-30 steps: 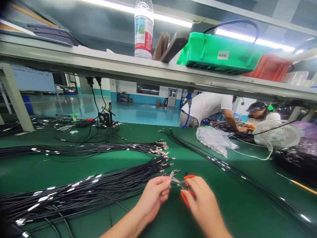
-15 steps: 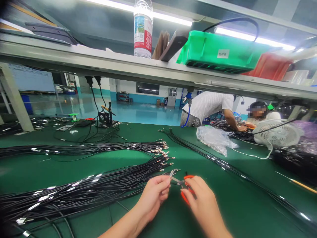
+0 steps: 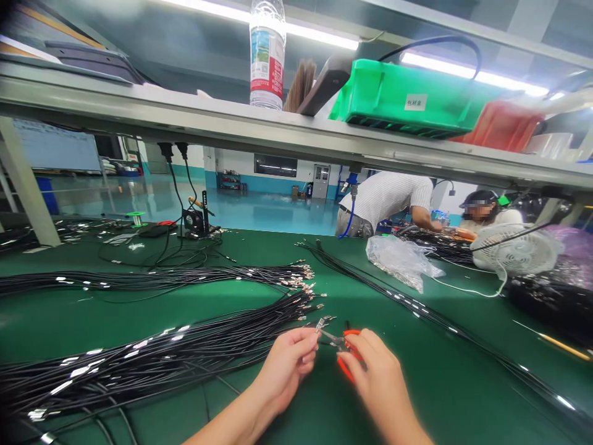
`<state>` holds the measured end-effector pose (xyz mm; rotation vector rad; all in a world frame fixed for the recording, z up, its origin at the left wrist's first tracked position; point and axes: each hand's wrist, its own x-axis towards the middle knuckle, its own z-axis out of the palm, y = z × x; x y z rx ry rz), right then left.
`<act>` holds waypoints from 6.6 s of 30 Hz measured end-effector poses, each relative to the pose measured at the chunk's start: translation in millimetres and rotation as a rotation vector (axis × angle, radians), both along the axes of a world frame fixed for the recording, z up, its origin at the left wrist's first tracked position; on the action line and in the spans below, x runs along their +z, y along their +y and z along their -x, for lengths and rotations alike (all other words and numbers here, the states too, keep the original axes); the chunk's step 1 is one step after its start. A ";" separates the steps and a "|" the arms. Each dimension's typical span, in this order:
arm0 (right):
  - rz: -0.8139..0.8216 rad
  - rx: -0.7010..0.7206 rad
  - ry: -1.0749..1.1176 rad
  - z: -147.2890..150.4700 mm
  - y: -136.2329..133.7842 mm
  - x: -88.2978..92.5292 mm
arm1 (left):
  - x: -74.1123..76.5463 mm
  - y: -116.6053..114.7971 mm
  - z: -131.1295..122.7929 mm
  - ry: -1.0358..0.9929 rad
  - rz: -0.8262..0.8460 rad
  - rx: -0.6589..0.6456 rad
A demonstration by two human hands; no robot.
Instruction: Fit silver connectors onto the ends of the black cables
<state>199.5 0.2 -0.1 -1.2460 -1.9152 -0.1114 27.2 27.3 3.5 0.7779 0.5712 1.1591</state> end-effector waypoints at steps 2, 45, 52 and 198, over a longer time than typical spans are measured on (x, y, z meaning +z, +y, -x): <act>0.025 -0.007 0.089 0.4 -1.6 3.9 | -0.8 0.4 0.1 -0.007 0.000 -0.006; 0.444 0.155 0.534 24.6 -18.3 27.8 | 8.9 -20.7 -6.4 0.303 -0.146 -0.156; 0.463 0.174 0.556 21.9 -18.3 26.3 | 9.8 -21.4 -6.7 0.298 -0.161 -0.143; 0.525 0.334 0.870 9.2 -8.8 24.0 | 25.7 -17.6 -9.3 0.617 -0.471 0.016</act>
